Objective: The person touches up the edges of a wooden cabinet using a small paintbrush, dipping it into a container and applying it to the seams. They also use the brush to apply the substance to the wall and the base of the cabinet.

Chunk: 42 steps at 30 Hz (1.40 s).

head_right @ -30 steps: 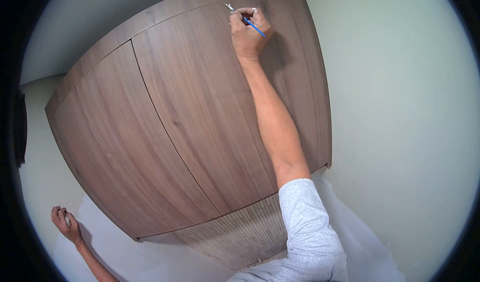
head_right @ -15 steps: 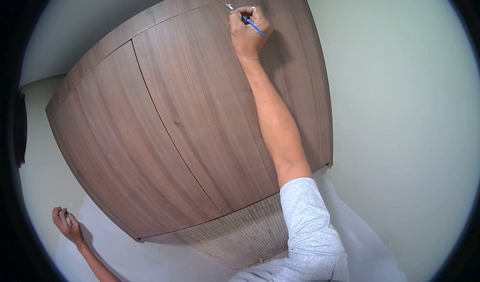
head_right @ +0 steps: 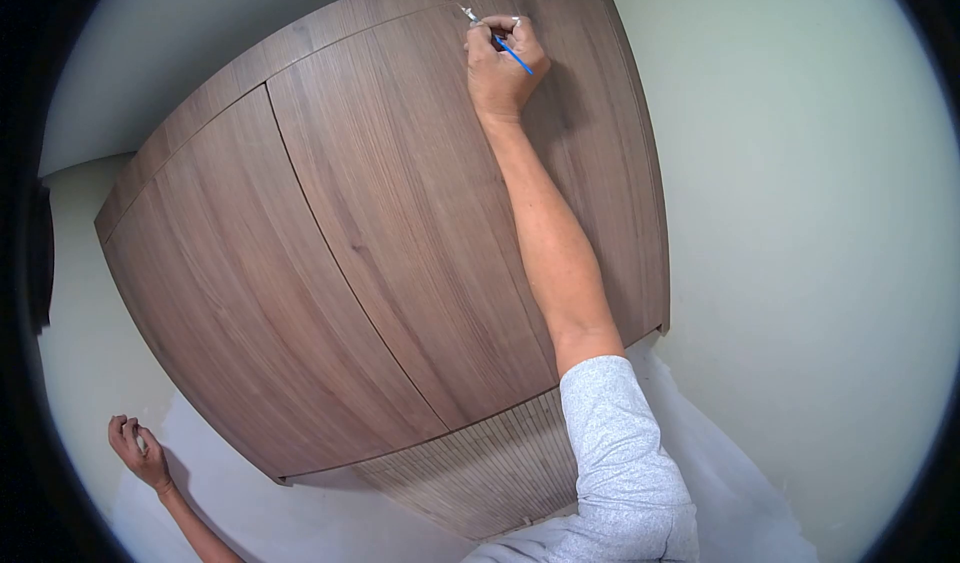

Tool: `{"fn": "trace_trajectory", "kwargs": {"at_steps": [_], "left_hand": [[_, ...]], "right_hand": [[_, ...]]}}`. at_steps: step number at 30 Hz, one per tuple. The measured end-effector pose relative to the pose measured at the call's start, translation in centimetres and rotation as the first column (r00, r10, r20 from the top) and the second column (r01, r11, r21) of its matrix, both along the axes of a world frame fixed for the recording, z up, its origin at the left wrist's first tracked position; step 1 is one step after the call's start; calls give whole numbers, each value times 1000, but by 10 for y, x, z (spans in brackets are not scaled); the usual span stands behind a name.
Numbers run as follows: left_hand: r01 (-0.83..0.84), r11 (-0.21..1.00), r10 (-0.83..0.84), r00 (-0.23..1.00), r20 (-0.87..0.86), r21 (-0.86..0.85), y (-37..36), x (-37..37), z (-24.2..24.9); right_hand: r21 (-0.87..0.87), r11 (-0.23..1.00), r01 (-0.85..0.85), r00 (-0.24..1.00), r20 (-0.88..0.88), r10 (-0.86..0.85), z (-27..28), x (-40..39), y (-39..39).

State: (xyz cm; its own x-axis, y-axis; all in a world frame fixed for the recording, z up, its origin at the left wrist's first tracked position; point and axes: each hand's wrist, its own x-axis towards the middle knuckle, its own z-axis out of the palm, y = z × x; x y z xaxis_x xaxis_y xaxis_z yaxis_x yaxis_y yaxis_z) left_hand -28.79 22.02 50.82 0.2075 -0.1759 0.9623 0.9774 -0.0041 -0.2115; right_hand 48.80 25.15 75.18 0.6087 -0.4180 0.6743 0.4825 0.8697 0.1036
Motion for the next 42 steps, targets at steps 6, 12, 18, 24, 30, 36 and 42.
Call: {"fn": "trace_trajectory", "kwargs": {"at_steps": [6, 12, 18, 24, 30, 36, 42], "left_hand": [[30, 1000, -30, 1000, 2, 3, 2, 1, -1], [13, 1000, -13, 1000, -26, 18, 3, -1, 0], [62, 998, -61, 998, 31, -10, 2, 3, -2], [-13, 1000, 13, 1000, -10, 7, -4, 6, 1], [-4, 1000, 4, 1000, 11, 7, -2, 5, 0], [-24, 1000, 24, 1000, -12, 16, -4, 5, 1], [-3, 1000, 3, 1000, 1, 13, -1, 3, 0]], "right_hand": [[-40, 999, 21, 1000, 3, -21, 2, 3, 8], [-59, 995, 78, 997, -4, -78, 4, 5, 11], [-33, 999, -4, 1000, -13, 4, 1, -5, -1], [-10, 1000, -20, 1000, 4, 20, 1, -2, 1], [-60, 996, 61, 998, -19, -62, 3, 5, 11], [-63, 996, 62, 997, -43, -64, 4, 3, 8], [-39, 998, 49, 997, -51, -51, 4, 2, 9]]}}
